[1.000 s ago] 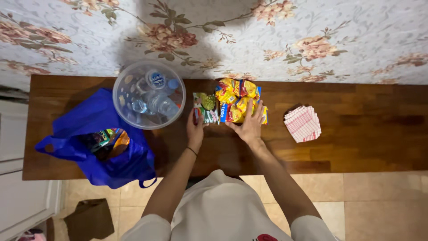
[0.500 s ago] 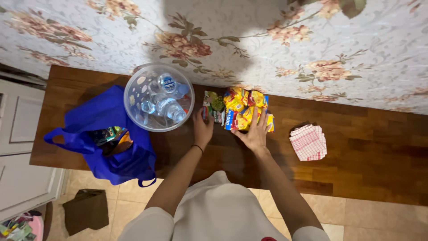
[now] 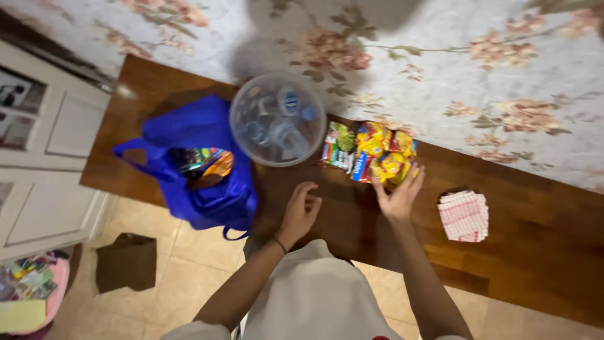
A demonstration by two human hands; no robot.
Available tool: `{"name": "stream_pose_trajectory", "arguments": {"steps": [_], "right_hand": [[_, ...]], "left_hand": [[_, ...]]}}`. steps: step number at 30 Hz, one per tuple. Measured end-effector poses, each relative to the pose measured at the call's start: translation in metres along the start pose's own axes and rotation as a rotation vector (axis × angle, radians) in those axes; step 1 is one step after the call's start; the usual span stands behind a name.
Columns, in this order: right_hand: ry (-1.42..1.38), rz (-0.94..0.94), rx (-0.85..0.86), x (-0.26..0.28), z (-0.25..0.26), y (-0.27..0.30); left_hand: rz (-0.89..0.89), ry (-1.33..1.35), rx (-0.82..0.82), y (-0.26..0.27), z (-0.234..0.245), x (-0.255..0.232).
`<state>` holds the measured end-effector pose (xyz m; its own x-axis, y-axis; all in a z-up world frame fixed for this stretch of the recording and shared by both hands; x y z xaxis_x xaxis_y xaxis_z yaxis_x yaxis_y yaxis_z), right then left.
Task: The person removes several snack packages, boxes of tea, and a packet of spaghetti from a blue bag, arranging them in organized groups on a wooden surface.
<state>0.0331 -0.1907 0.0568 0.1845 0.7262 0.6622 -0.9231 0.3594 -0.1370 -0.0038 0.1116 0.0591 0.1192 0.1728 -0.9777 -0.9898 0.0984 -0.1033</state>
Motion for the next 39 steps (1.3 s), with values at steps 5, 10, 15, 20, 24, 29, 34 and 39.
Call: {"name": "stream_pose_trajectory", "arguments": {"steps": [5, 10, 15, 20, 24, 29, 34, 39], "right_hand": [[-0.106, 0.134, -0.081, 0.083, 0.008, 0.013], [-0.494, 0.368, 0.124, 0.208, -0.001, 0.044], [-0.523, 0.669, 0.519, 0.360, -0.045, 0.122], [-0.442, 0.567, 0.379, 0.417, -0.064, 0.123], [-0.532, 0.170, -0.018, 0.321, -0.062, 0.058], [-0.254, -0.152, -0.053, 0.188, -0.069, -0.014], [-0.612, -0.328, 0.280, 0.150, -0.119, -0.012], [-0.672, -0.286, 0.320, 0.177, -0.133, -0.009]], "left_hand": [[-0.091, -0.023, -0.152, 0.015, 0.089, -0.069], [-0.342, -0.366, -0.374, 0.005, 0.196, -0.142], [-0.453, -0.888, -0.407, -0.013, 0.278, -0.173], [-0.479, -0.890, -0.427, -0.011, 0.322, -0.183], [-0.464, -0.891, -0.542, -0.006, 0.352, -0.172], [-0.079, -0.716, -0.169, -0.024, 0.362, -0.049], [-0.279, -0.628, 0.197, 0.011, 0.310, -0.034], [-0.392, -0.555, 0.515, 0.048, 0.283, -0.074]]}}
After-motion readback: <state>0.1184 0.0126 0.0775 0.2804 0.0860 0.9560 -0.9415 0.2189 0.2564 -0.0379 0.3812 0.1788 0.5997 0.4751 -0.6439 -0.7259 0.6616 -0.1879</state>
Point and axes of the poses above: each hand's wrist, its own y-axis away from the middle knuckle, its own z-axis out of the back of the hand, x = y × z, the point moved 10 cm from there along -y, towards the middle knuckle, and after that the axes turned 10 degrees about -z, right-handed, at the moved point
